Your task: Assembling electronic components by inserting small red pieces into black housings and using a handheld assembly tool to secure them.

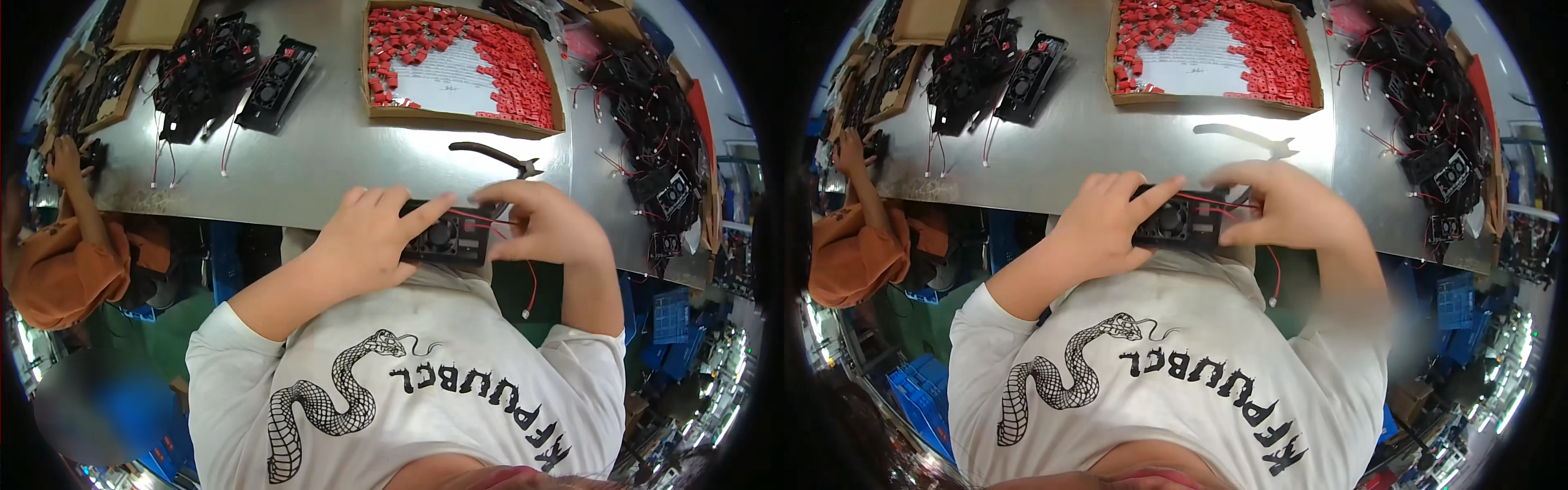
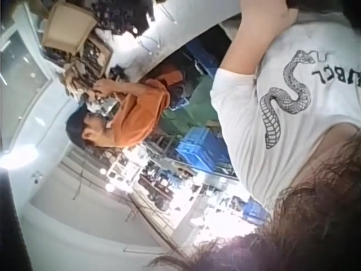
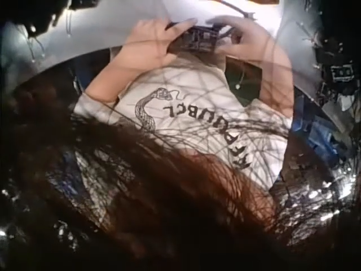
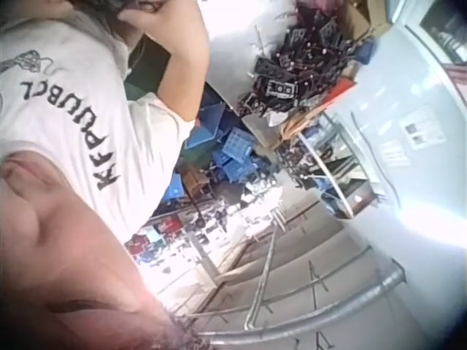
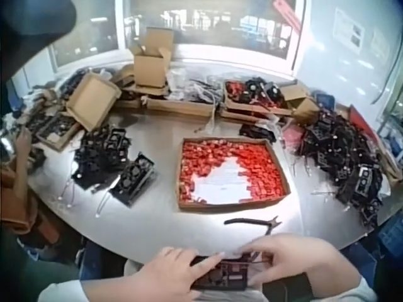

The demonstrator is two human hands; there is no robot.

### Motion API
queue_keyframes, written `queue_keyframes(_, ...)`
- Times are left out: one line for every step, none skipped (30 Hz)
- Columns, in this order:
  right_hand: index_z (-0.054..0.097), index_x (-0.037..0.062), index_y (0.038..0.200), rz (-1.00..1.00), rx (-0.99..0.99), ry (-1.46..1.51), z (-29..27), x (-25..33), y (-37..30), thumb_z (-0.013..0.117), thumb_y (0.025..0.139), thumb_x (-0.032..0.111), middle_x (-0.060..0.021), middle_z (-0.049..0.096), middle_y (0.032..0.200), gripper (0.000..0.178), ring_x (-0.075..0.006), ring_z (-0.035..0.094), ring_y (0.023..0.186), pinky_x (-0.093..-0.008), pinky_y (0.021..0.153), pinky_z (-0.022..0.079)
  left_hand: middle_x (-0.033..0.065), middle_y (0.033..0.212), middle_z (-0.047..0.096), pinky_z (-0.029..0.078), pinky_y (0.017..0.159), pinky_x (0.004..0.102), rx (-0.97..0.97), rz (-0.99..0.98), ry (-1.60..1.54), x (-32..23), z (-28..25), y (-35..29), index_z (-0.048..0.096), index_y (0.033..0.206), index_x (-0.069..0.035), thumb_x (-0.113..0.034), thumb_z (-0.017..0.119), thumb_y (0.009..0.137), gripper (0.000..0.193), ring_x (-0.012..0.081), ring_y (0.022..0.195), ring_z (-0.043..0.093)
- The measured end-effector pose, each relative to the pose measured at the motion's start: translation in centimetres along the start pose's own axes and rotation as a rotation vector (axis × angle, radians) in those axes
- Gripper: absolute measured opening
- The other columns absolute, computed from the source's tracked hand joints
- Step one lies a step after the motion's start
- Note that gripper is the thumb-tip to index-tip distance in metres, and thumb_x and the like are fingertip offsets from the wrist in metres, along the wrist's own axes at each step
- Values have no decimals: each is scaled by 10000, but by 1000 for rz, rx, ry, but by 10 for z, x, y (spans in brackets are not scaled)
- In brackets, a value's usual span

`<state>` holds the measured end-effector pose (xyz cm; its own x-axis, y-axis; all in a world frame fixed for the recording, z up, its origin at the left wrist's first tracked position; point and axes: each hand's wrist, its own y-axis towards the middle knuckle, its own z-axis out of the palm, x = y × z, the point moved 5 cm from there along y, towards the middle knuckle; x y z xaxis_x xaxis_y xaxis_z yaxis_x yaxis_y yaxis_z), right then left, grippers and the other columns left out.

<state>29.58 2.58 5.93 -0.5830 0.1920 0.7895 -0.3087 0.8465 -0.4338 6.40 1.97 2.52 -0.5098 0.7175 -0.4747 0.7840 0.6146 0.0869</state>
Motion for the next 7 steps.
queue_keyframes(685,11,1218,-47,93,-86,-4,0,7,882,662,44,-81,716,1075,590,-126,662,720,-278,630,530,126,1077,573,424,905,437,-2,-5,-2,1,1,-3,458,1533,-224,-257,831,714,900,310,972,604)
queue_keyframes(719,-5,1153,-90,181,-172,-5,1,13,850,694,16,-78,739,980,478,-134,671,730,-278,634,528,136,1101,571,425,930,449,14,6,-71,1,2,-5,480,1510,-197,-227,828,688,893,330,1012,590)
queue_keyframes(719,-5,1153,-87,183,-175,-8,4,19,850,694,16,-78,739,980,478,-134,671,730,-278,634,528,147,1124,570,426,956,460,30,15,-138,2,3,-6,503,1487,-170,-196,825,662,887,349,1052,576)
queue_keyframes(740,-10,1104,-188,199,-160,-9,13,24,828,725,-2,-89,744,938,389,-146,677,730,-285,638,528,147,1124,570,426,956,460,27,14,-141,3,5,-7,503,1487,-170,-196,825,662,887,349,1052,576)
queue_keyframes(761,-16,1054,-290,214,-147,-10,26,28,806,756,-20,-100,748,895,301,-159,682,729,-293,642,528,152,1132,569,423,974,460,-11,85,-161,2,4,-8,501,1481,-168,-200,825,660,883,357,1067,573)
queue_keyframes(782,-21,1004,-397,234,-132,-11,38,34,784,788,-38,-111,753,853,217,-172,688,729,-300,646,529,156,1139,568,421,993,461,-47,150,-177,2,5,-9,500,1475,-166,-204,825,657,880,365,1083,570)
queue_keyframes(794,-9,990,-419,281,-168,-11,47,42,800,802,-14,-110,761,869,188,-185,702,765,-315,672,538,156,1139,568,421,993,461,-54,144,-174,3,3,-11,500,1475,-166,-204,825,657,880,365,1083,570)
